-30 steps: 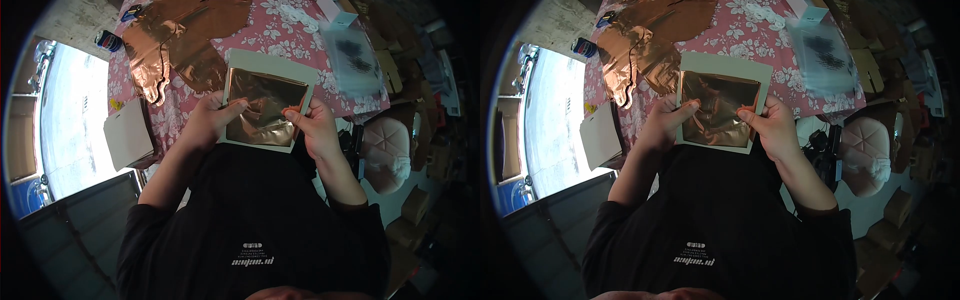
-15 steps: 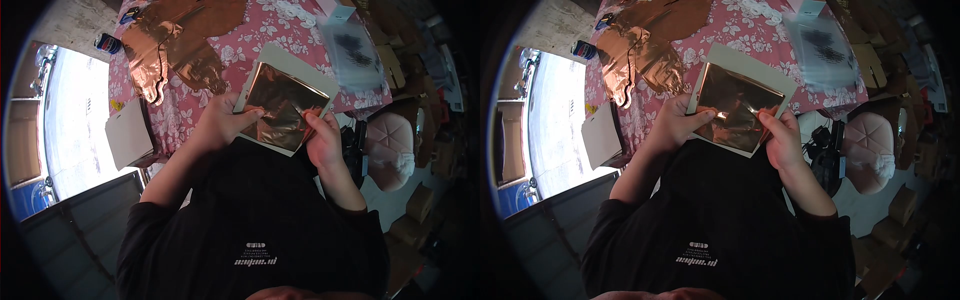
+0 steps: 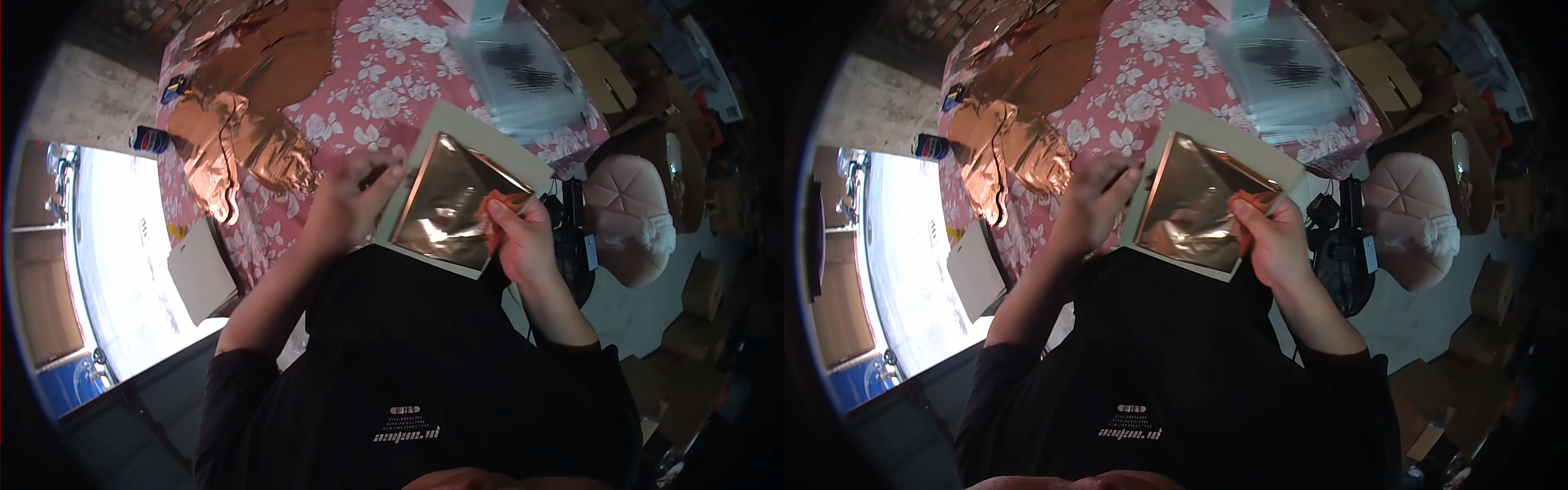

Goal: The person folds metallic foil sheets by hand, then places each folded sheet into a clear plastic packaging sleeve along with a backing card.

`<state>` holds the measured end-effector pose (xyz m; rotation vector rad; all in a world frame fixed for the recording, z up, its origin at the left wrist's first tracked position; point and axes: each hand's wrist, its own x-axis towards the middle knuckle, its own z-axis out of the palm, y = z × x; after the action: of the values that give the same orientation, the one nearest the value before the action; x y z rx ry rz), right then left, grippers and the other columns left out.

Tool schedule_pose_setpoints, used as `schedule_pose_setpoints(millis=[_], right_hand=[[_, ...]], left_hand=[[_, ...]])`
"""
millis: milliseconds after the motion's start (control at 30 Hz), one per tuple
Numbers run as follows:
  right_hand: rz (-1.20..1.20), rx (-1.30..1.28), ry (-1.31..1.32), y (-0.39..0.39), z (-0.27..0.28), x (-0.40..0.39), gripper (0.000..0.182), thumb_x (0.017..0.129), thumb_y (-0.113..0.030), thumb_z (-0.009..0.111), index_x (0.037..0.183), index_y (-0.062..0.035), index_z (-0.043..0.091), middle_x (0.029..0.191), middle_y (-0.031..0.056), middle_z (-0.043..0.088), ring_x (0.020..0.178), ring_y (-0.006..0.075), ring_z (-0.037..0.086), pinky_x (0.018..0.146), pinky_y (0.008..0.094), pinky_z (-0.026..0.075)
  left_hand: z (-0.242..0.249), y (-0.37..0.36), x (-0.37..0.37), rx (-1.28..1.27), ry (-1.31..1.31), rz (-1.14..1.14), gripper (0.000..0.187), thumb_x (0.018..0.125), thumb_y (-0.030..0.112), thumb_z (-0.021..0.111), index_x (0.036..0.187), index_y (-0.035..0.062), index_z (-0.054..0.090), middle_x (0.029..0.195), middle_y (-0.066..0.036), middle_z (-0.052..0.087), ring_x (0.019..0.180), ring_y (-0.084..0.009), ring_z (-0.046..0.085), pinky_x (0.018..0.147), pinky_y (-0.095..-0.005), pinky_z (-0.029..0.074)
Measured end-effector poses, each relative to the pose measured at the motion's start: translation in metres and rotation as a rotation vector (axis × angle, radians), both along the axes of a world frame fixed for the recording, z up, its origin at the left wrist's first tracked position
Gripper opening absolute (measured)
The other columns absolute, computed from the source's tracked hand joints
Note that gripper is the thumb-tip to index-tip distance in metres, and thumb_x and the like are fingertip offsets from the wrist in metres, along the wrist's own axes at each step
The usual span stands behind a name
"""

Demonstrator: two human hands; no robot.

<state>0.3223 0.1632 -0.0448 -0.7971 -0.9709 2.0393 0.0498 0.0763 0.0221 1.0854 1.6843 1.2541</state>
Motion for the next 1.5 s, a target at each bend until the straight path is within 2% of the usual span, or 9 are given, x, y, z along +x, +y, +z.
schedule_pose_setpoints(millis=[67, 133, 167, 367, 667, 867, 1067, 1267, 1500], right_hand=[[-0.125, -0.008, -0.048, 0.003, 0.009, 0.024, 0.010, 0.104, -0.004, 0.068, 0.114, -0.0023, 0.071, 0.103, 0.0087, 0.075, 0.094, 0.0156, 0.072, 0.086, 0.0312, 0.057], [-0.190, 0.000, -0.103, 0.006, 0.007, 0.057, 0.008, 0.105, -0.005, 0.067, 0.111, -0.0028, 0.071, 0.102, 0.0099, 0.075, 0.091, 0.0161, 0.071, 0.083, 0.0311, 0.056], [-0.231, 0.008, -0.104, 0.007, 0.011, 0.071, 0.007, 0.105, -0.006, 0.068, 0.110, -0.0024, 0.070, 0.099, 0.0097, 0.074, 0.085, 0.0146, 0.069, 0.077, 0.0291, 0.055], [-0.457, -0.002, -0.124, 0.003, 0.005, 0.153, 0.004, 0.105, -0.002, 0.066, 0.108, -0.0033, 0.069, 0.098, 0.0072, 0.073, 0.085, 0.0130, 0.068, 0.077, 0.0279, 0.053], [-0.575, -0.073, -0.103, -0.007, -0.006, 0.160, 0.007, 0.105, -0.003, 0.067, 0.111, -0.0028, 0.070, 0.103, 0.0062, 0.075, 0.091, 0.0131, 0.070, 0.084, 0.0295, 0.055], [-0.515, -0.067, -0.055, 0.004, 0.014, 0.152, 0.006, 0.106, -0.005, 0.065, 0.109, -0.0055, 0.069, 0.099, 0.0097, 0.076, 0.088, 0.0163, 0.072, 0.082, 0.0317, 0.057], [-0.491, -0.071, -0.055, 0.015, 0.004, 0.147, 0.009, 0.108, -0.010, 0.064, 0.113, -0.0050, 0.069, 0.095, 0.0109, 0.076, 0.079, 0.0167, 0.072, 0.073, 0.0312, 0.058], [-0.345, -0.152, -0.131, 0.025, -0.003, 0.115, 0.010, 0.107, -0.015, 0.066, 0.108, -0.0054, 0.068, 0.091, 0.0109, 0.074, 0.067, 0.0175, 0.068, 0.056, 0.0382, 0.060], [-0.302, -0.118, -0.165, 0.020, -0.003, 0.081, 0.008, 0.107, -0.014, 0.067, 0.108, -0.0068, 0.069, 0.094, 0.0109, 0.074, 0.069, 0.0178, 0.068, 0.059, 0.0381, 0.061]], left_hand=[[-0.008, 0.043, -0.010, -0.003, 0.024, -0.076, 0.028, 0.101, 0.023, 0.077, 0.117, 0.0001, 0.075, 0.106, -0.011, 0.078, 0.102, -0.0217, 0.074, 0.092, -0.0341, 0.058], [-0.002, 0.087, -0.002, 0.393, 0.742, -0.311, 0.038, 0.098, 0.020, 0.078, 0.131, 0.0018, 0.069, 0.129, -0.014, 0.074, 0.119, -0.0307, 0.071, 0.102, -0.0426, 0.057], [-0.003, 0.106, 0.008, 0.399, 0.742, -0.322, 0.038, 0.098, 0.020, 0.078, 0.131, 0.0018, 0.069, 0.129, -0.014, 0.074, 0.119, -0.0307, 0.071, 0.102, -0.0426, 0.057], [-0.033, 0.212, 0.065, 0.415, 1.057, -0.656, 0.066, 0.093, 0.032, 0.081, 0.152, 0.0093, 0.060, 0.169, -0.017, 0.044, 0.161, -0.0362, 0.033, 0.133, -0.0513, 0.028], [-0.053, 0.230, 0.073, 0.440, 1.049, -0.548, 0.034, 0.097, 0.028, 0.075, 0.126, 0.0104, 0.080, 0.146, -0.014, 0.068, 0.140, -0.0365, 0.059, 0.122, -0.0469, 0.044], [-0.006, 0.200, 0.058, 0.490, 0.977, -0.422, 0.028, 0.100, 0.022, 0.068, 0.124, 0.0092, 0.077, 0.133, -0.015, 0.074, 0.119, -0.0349, 0.070, 0.111, -0.0452, 0.052], [0.052, 0.059, 0.016, 0.196, 1.090, -0.304, 0.033, 0.096, 0.017, 0.073, 0.129, 0.0088, 0.074, 0.123, -0.014, 0.076, 0.122, -0.0373, 0.069, 0.115, -0.0487, 0.050], [-0.009, -0.014, -0.017, -0.055, 1.007, -0.377, 0.042, 0.092, 0.021, 0.077, 0.131, 0.0074, 0.072, 0.134, -0.019, 0.069, 0.137, -0.0420, 0.061, 0.119, -0.0539, 0.047], [-0.018, -0.004, 0.002, 0.192, 0.908, -0.070, 0.045, 0.086, 0.019, 0.080, 0.129, 0.0073, 0.073, 0.135, -0.020, 0.066, 0.136, -0.0441, 0.058, 0.116, -0.0563, 0.046]])
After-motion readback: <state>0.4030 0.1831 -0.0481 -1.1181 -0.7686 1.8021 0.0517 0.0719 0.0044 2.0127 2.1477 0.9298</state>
